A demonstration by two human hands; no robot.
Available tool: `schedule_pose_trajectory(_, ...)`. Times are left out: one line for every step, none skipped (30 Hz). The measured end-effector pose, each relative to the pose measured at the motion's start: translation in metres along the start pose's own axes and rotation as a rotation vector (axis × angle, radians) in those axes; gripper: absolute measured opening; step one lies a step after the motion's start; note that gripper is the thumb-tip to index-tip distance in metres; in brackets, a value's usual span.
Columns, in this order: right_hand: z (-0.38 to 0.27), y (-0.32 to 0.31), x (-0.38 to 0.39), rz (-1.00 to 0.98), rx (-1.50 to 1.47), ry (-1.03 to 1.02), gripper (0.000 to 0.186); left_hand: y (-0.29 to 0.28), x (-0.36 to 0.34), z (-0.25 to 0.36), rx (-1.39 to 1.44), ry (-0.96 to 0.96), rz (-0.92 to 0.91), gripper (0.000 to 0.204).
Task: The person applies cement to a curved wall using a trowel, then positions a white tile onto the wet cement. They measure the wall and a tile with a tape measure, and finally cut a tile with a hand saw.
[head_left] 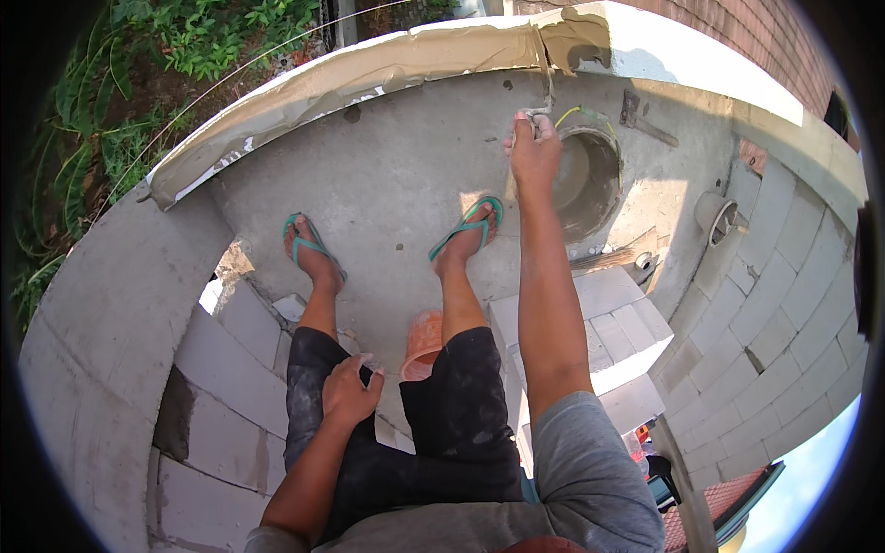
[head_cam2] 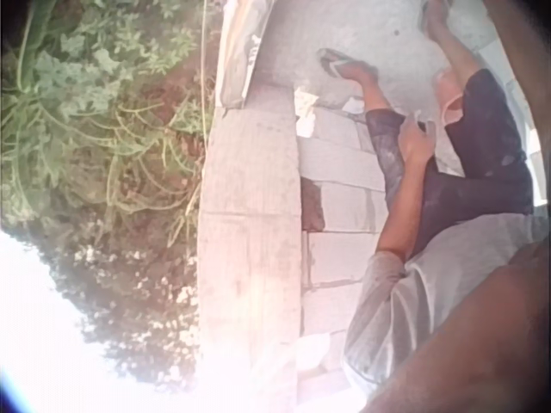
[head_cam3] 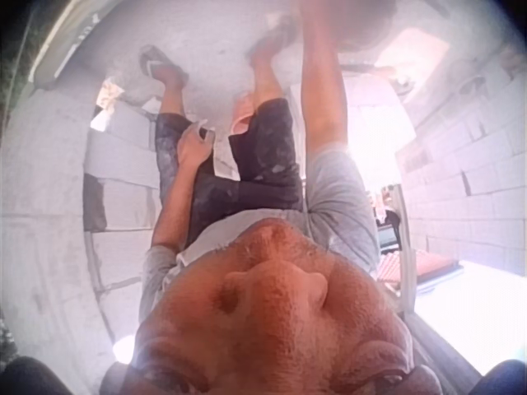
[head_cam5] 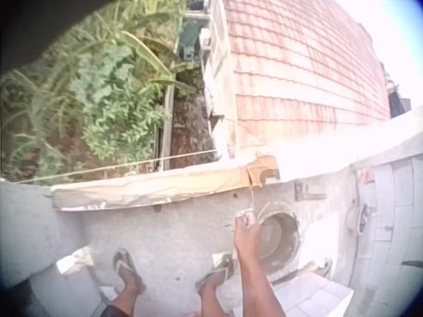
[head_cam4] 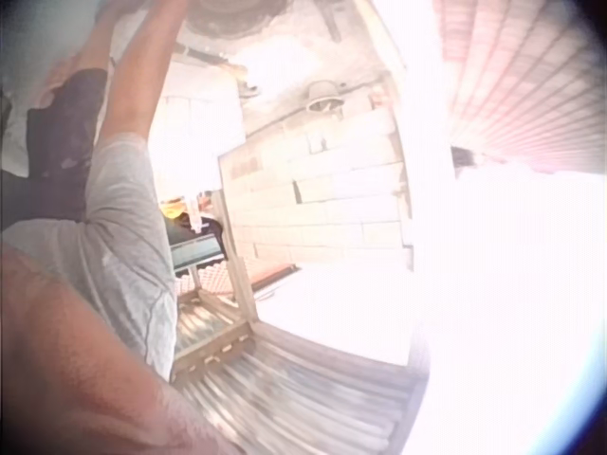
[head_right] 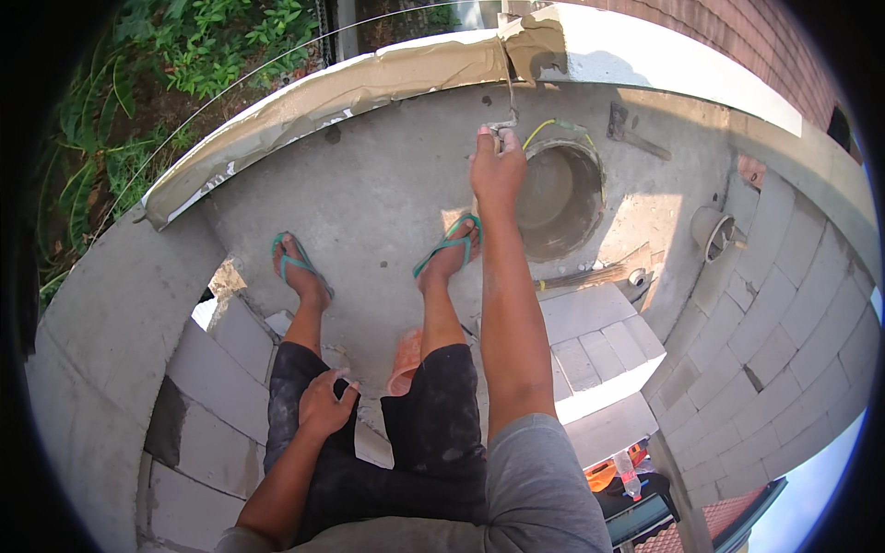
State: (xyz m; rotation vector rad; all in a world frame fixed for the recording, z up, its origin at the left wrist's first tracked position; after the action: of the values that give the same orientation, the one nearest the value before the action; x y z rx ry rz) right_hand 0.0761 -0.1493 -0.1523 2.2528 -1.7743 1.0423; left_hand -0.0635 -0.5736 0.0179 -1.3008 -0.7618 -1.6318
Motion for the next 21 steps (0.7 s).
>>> schedule_pose_trajectory(-0.004,-0.002,0.005,0.014,-0.005,0.003,0.025,0.000,0.001,-0.001,-0.004,-0.004,-0.001,0.047)
schedule_pose_trajectory(-0.011,-0.004,0.009,0.024,-0.008,0.002,0.025,0.001,0.001,0.000,-0.004,-0.008,0.001,0.047)
schedule_pose_trajectory(-0.015,-0.007,0.015,0.014,-0.076,0.008,0.024,0.000,0.001,0.001,-0.001,-0.013,0.002,0.047)
schedule_pose_trajectory(-0.019,-0.012,0.023,0.004,-0.145,0.014,0.024,-0.001,0.001,0.003,0.002,-0.018,0.002,0.047)
schedule_pose_trajectory(-0.023,-0.016,0.033,-0.005,-0.212,0.020,0.024,-0.001,0.001,0.004,0.004,-0.023,0.002,0.047)
schedule_pose_trajectory(-0.033,-0.019,0.044,0.020,-0.209,-0.034,0.023,-0.002,0.001,0.005,0.005,-0.029,-0.002,0.047)
schedule_pose_trajectory(-0.044,-0.021,0.055,0.045,-0.205,-0.087,0.023,-0.002,0.001,0.005,0.007,-0.035,-0.005,0.046)
schedule_pose_trajectory(-0.053,-0.022,0.063,0.069,-0.204,-0.143,0.023,-0.002,0.000,0.006,0.008,-0.040,-0.006,0.046)
schedule_pose_trajectory(-0.058,-0.024,0.070,0.062,-0.210,-0.182,0.023,-0.003,0.000,0.007,0.000,-0.034,0.000,0.046)
schedule_pose_trajectory(-0.061,-0.026,0.076,0.053,-0.215,-0.221,0.023,-0.005,0.001,0.008,-0.008,-0.029,0.006,0.047)
schedule_pose_trajectory(-0.064,-0.028,0.079,0.043,-0.221,-0.259,0.024,-0.004,0.002,0.009,-0.014,-0.026,0.012,0.047)
schedule_pose_trajectory(-0.067,-0.029,0.079,0.009,-0.213,-0.266,0.024,-0.003,0.001,0.008,-0.010,-0.030,0.004,0.047)
schedule_pose_trajectory(-0.070,-0.030,0.078,-0.026,-0.206,-0.272,0.025,-0.003,0.000,0.006,-0.007,-0.035,-0.005,0.047)
schedule_pose_trajectory(-0.074,-0.030,0.078,-0.058,-0.201,-0.278,0.025,-0.003,0.000,0.006,-0.007,-0.038,-0.013,0.047)
schedule_pose_trajectory(-0.076,-0.032,0.075,-0.099,-0.266,-0.213,0.026,-0.003,0.000,0.006,-0.006,-0.028,-0.009,0.047)
schedule_pose_trajectory(-0.078,-0.034,0.069,-0.140,-0.330,-0.147,0.026,-0.003,0.000,0.006,-0.005,-0.017,-0.006,0.047)
schedule_pose_trajectory(-0.079,-0.036,0.065,-0.183,-0.394,-0.081,0.027,-0.002,0.000,0.005,-0.004,-0.008,-0.001,0.047)
schedule_pose_trajectory(-0.084,-0.039,0.061,-0.182,-0.437,-0.074,0.027,-0.001,0.000,0.004,-0.005,-0.001,0.012,0.046)
schedule_pose_trajectory(-0.089,-0.041,0.059,-0.180,-0.479,-0.068,0.027,0.001,0.000,0.002,-0.006,0.006,0.025,0.046)
schedule_pose_trajectory(-0.091,-0.042,0.057,-0.179,-0.520,-0.062,0.027,0.002,0.000,0.001,-0.007,0.014,0.037,0.046)
schedule_pose_trajectory(-0.092,-0.043,0.060,-0.166,-0.543,-0.087,0.027,0.002,0.000,0.003,-0.003,0.006,0.033,0.046)
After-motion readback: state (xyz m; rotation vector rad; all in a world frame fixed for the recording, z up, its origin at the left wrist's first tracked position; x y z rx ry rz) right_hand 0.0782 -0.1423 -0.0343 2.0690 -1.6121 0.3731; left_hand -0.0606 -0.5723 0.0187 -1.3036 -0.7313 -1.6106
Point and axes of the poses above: each hand's wrist, its own x-axis away from the middle knuckle, its own y-axis out of the palm, z = x × y, the point moved 1 cm from there along -x, towards the middle knuckle, and after that the axes turned 12 degrees about -z, right-handed, at the moved point
